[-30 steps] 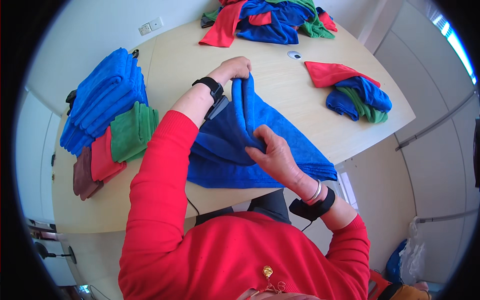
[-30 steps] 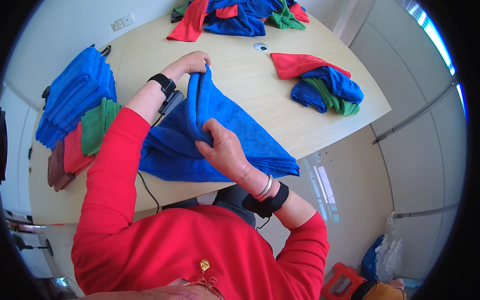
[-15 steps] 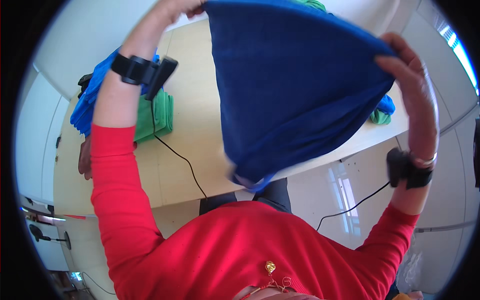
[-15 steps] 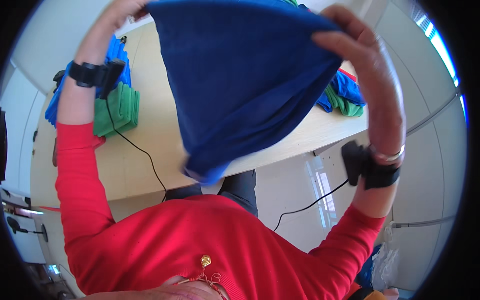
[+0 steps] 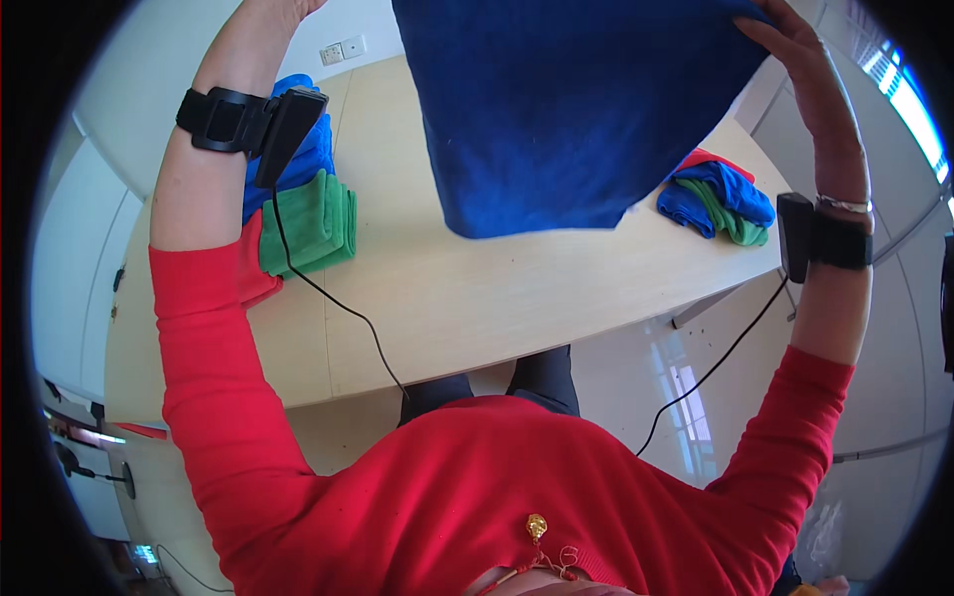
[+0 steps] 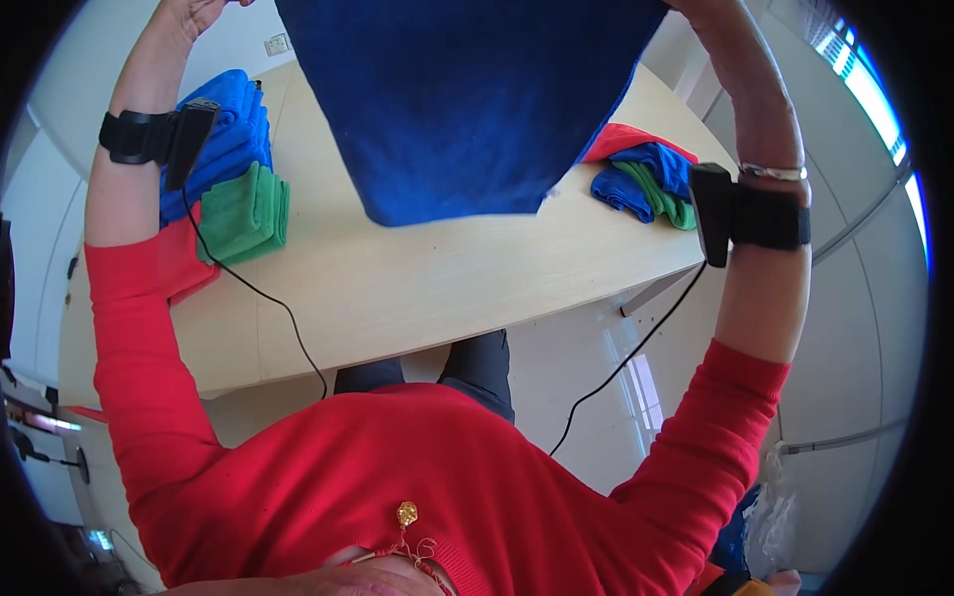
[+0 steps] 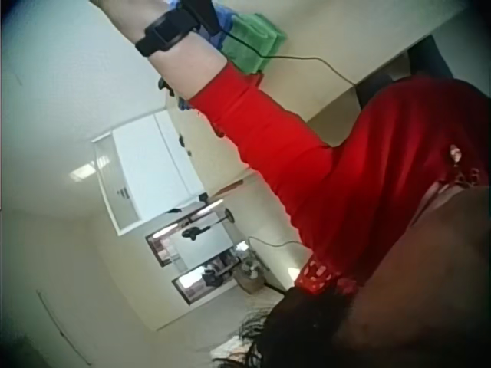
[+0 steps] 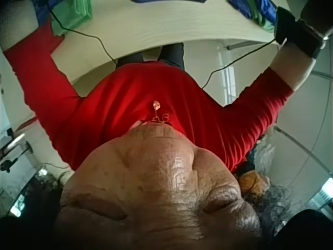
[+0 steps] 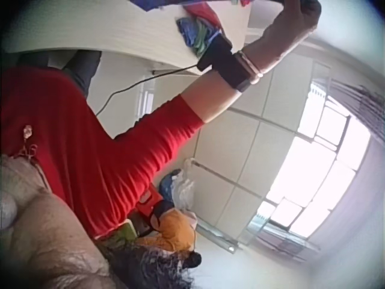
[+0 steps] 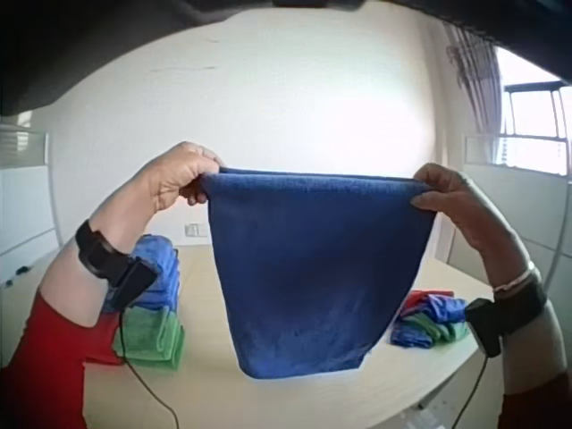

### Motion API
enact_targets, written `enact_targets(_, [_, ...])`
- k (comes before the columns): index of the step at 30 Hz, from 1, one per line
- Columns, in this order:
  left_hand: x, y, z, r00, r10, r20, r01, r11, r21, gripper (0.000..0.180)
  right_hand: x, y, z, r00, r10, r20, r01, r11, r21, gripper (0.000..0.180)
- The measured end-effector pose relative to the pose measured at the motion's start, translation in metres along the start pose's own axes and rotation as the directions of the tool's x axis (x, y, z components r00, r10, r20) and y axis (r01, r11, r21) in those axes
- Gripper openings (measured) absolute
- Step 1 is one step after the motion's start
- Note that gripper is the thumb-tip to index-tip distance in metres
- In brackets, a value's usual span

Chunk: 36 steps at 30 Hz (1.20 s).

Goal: Folding various colored towels and rags on a table.

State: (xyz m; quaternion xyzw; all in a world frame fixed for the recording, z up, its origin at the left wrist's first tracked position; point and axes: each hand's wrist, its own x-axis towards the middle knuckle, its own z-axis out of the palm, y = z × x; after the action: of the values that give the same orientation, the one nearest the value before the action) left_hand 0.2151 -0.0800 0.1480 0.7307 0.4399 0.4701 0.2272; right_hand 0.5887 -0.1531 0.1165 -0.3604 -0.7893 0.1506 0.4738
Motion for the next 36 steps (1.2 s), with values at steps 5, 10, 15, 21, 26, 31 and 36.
enact_targets(5, [0.007,-0.036,-0.027,0.993,-0.114,-0.002,0.114,0.993,-0.005,0.009,0.028,0.026,0.032,0.999,-0.016,0.037,0.015,1.0,0.025,0.012])
enact_targets(10, [0.023,-0.054,0.002,0.975,-0.179,-0.133,0.172,0.983,-0.061,0.01,0.037,0.062,0.035,0.993,0.116,-0.026,-0.118,0.984,-0.131,0.012])
enact_targets(15, [0.022,-0.043,-0.027,0.948,0.019,-0.319,-0.043,0.997,-0.07,0.011,0.044,-0.011,0.055,0.98,0.099,-0.17,-0.137,0.965,-0.224,0.012])
enact_targets(21, [-0.042,-0.104,-0.011,0.959,0.066,-0.277,-0.083,0.995,-0.05,0.015,0.006,0.038,0.071,0.986,-0.143,-0.087,0.097,0.91,-0.404,0.019])
enact_targets(26, [-0.214,-0.167,0.062,0.993,0.072,-0.088,-0.05,0.972,0.229,0.02,-0.11,0.094,0.15,0.972,-0.166,0.169,0.221,0.893,-0.392,0.027])
enact_targets(31, [-0.297,-0.191,0.062,0.98,-0.185,0.07,0.168,0.965,0.201,0.019,-0.182,0.08,0.193,0.879,0.031,0.475,0.14,0.937,-0.32,0.026])
enact_targets(36, [-0.321,-0.183,0.062,0.972,-0.162,0.172,0.124,0.97,0.209,0.014,-0.197,0.067,0.193,0.856,0.098,0.507,0.086,0.941,-0.327,0.023])
